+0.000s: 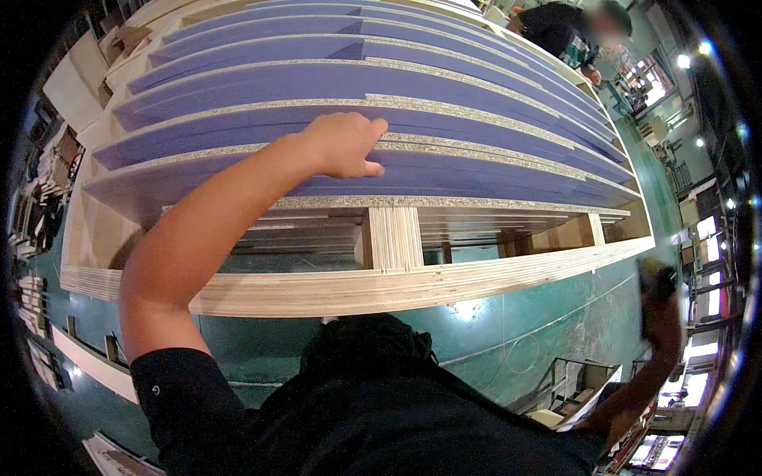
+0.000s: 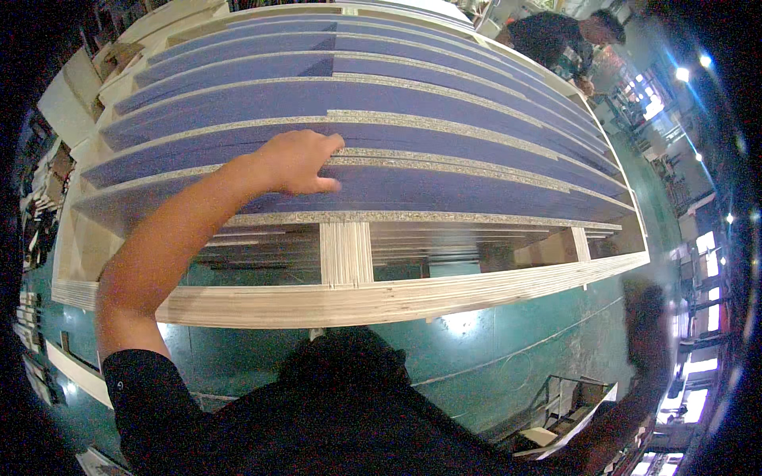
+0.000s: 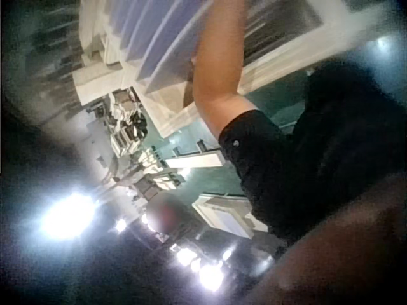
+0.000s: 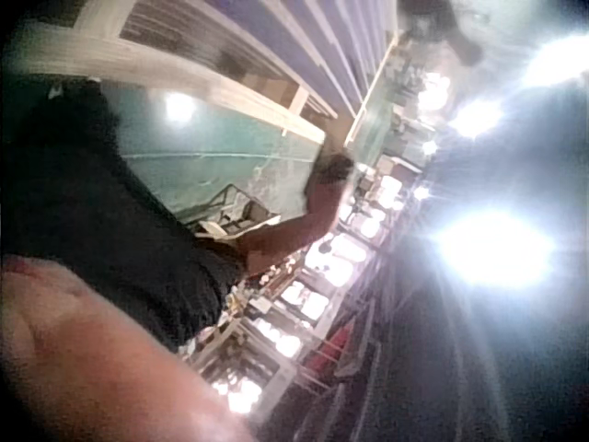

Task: The person assembles a wooden furniture frame by positioning and securing light-colored wooden slats onto a purple backing structure. Using a pneumatic nail gun, the person fastens the slats to the frame, then lifts and repositions the entire assembly to continue the process.

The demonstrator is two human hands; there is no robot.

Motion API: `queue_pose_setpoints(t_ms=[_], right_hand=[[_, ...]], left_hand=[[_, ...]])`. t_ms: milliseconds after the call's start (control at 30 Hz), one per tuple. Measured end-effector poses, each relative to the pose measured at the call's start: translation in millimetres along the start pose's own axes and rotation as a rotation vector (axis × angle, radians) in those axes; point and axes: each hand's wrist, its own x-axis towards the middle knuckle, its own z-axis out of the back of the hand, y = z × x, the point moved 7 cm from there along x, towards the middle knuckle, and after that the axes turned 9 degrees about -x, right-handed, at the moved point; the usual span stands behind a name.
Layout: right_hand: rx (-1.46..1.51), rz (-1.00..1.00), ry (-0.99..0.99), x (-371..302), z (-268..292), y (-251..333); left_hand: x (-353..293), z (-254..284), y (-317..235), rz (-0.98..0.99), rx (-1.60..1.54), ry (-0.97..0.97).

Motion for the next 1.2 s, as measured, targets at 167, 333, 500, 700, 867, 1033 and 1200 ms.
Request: queue_pose_setpoints(t_ms=[167, 333, 500, 700, 867, 1033, 1200], right_hand=[[-0.141, 0.518, 0.086, 31.1, 32.2, 188.8], [-0.254, 1.159, 0.311, 33.3, -36.8, 379.4], [-0.189, 1.335, 0.635, 5.5, -94.2, 465.9], [-0.096, 1.279, 0.925, 5.1, -133.2, 497.9], [-0.088, 1.301, 0.915, 0.4, -146.5, 502.4], [-0.010, 1.266, 0.946, -2.1, -147.4, 501.1], [-0.027, 1.291, 0.989, -5.8, -144.5, 500.1]], left_hand=[[10.1, -4.2, 9.9, -0.048, -0.087, -0.154], [-7.4, 4.5, 23.0, -0.034, -0.254, -0.237], [11.2, -2.1, 20.1, 0.012, -0.188, -0.158], [12.1, -4.3, 23.0, 0.071, -0.276, -0.150], [5.6, 0.2, 22.4, 0.163, -0.334, -0.120], [4.3, -0.5, 25.9, 0.130, -0.298, -0.167], [4.3, 3.0, 22.1, 0.102, -0.309, -0.170]])
